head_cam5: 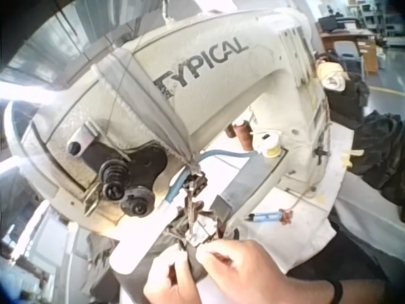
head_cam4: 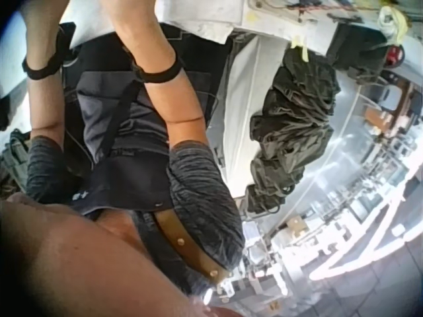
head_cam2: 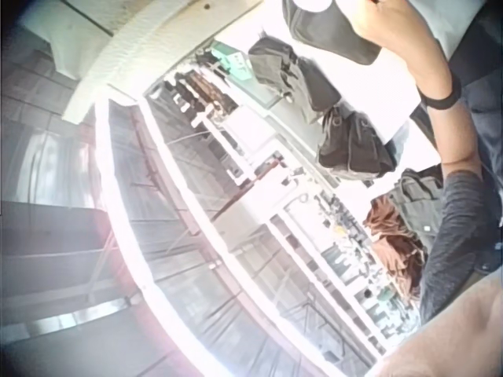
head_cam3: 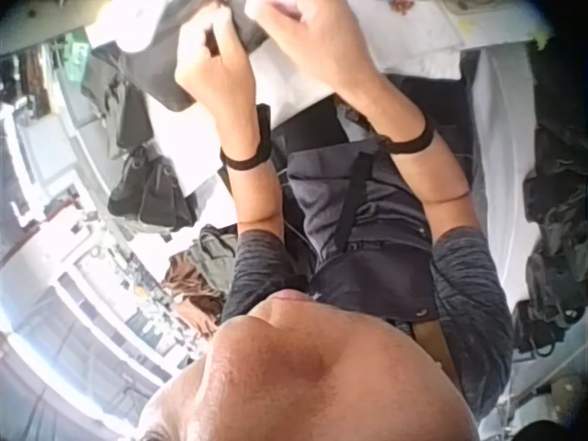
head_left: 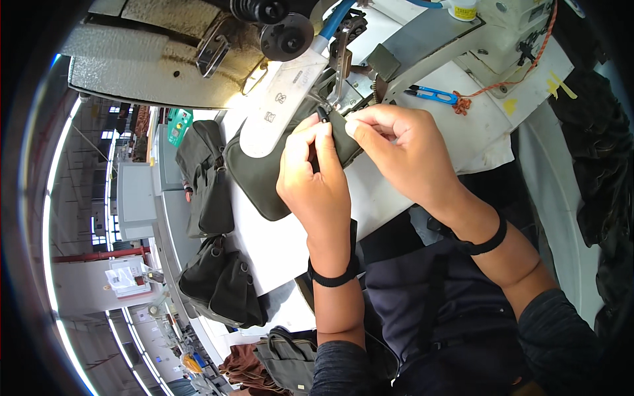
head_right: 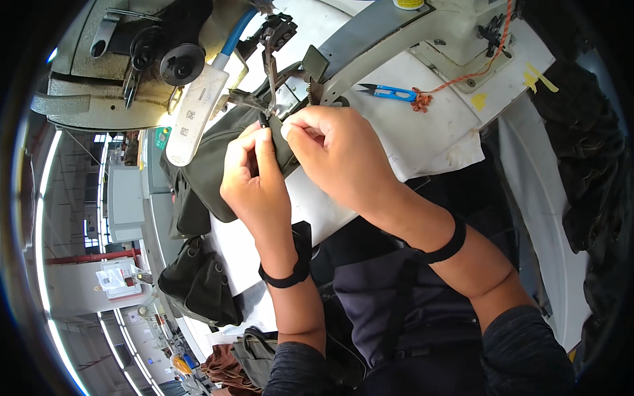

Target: The person operates a sewing machine to stitch zippers and seams onto dark green canvas bags. They guide the fabric under the needle, adjust the bag's position, and manipulate the zipper pull to ensure alignment. The person works on multiple bags, moving them from a pile on the table to the machine and back.

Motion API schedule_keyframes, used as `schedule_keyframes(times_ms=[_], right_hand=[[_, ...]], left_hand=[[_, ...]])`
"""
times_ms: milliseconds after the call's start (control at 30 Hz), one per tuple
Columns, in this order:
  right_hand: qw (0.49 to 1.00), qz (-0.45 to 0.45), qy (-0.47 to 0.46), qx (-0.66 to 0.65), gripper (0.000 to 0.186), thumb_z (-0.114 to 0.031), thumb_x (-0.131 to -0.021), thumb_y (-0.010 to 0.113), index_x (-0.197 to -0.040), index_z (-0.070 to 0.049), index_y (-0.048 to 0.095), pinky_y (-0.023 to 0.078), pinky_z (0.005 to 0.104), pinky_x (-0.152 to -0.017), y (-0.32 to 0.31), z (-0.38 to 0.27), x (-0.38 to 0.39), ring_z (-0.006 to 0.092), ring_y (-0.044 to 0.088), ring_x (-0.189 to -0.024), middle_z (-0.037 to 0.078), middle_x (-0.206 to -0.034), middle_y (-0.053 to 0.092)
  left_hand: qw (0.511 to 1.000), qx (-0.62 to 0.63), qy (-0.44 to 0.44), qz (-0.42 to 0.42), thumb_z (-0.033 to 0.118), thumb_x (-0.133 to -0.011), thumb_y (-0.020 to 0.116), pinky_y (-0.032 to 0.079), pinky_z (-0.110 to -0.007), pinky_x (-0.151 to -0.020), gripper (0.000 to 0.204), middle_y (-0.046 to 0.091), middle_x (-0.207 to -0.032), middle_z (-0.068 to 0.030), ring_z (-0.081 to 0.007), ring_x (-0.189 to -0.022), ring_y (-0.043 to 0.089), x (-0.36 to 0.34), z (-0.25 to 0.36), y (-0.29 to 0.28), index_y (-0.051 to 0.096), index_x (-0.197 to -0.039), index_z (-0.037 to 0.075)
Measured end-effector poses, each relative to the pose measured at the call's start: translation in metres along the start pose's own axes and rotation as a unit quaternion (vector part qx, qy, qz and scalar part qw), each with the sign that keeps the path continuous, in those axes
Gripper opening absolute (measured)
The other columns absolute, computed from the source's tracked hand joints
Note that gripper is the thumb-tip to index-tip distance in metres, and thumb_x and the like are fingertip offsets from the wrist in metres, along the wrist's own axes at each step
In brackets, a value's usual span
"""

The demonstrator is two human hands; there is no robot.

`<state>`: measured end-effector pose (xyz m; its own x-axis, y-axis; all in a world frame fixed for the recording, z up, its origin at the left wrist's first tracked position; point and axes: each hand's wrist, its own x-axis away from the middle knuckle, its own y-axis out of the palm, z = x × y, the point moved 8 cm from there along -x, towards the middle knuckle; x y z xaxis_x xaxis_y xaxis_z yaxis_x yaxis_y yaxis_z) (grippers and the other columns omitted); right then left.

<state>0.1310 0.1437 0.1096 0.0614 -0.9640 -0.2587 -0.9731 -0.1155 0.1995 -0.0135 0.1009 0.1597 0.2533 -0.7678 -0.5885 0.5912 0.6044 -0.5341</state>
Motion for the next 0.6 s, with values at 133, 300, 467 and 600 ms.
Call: schedule_keyframes(times_ms=[133,300,467,600], right_hand=[[0.999,-0.035,0.023,0.019,0.015,-0.008,-0.103,0.067,-0.106,0.006,0.072,0.047,0.0235,-0.066,0.003,0.000,-0.002,0.0029,0.055,-0.075,0.003,-0.083,0.070],[1.000,-0.012,-0.001,0.006,0.012,-0.007,-0.100,0.065,-0.103,0.003,0.070,0.042,0.0285,-0.057,0.000,-0.003,-0.007,0.0077,0.054,-0.062,0.007,-0.074,0.069],[0.998,-0.045,0.026,0.037,0.015,-0.006,-0.105,0.064,-0.112,0.006,0.068,0.050,0.0218,-0.070,0.001,-0.007,-0.004,0.0024,0.059,-0.078,0.004,-0.091,0.075],[0.997,0.016,-0.041,0.058,0.015,-0.007,-0.105,0.063,-0.115,0.003,0.069,0.052,0.0233,-0.074,-0.015,-0.023,0.013,0.0053,0.064,-0.082,0.005,-0.096,0.076]], left_hand=[[1.000,0.027,0.005,0.000,0.004,-0.103,0.070,0.054,-0.024,-0.077,0.009,0.077,-0.110,-0.0103,-0.0089,-0.088,0.067,-0.005,-0.005,-0.002,0.073,-0.104,-0.004],[0.999,-0.007,0.034,-0.003,0.006,-0.103,0.070,0.053,-0.024,-0.074,0.009,0.077,-0.107,-0.0088,-0.0082,-0.085,0.066,-0.011,-0.008,0.001,0.073,-0.103,-0.003],[0.999,-0.003,0.034,-0.005,0.002,-0.099,0.071,0.061,-0.034,-0.080,0.006,0.078,-0.110,-0.0173,-0.0246,-0.091,0.076,-0.014,-0.009,-0.001,0.073,-0.103,-0.001],[0.998,0.011,0.057,-0.007,0.002,-0.098,0.072,0.060,-0.033,-0.080,0.006,0.078,-0.109,-0.0171,-0.0238,-0.091,0.076,-0.016,-0.012,0.001,0.073,-0.102,-0.001]])
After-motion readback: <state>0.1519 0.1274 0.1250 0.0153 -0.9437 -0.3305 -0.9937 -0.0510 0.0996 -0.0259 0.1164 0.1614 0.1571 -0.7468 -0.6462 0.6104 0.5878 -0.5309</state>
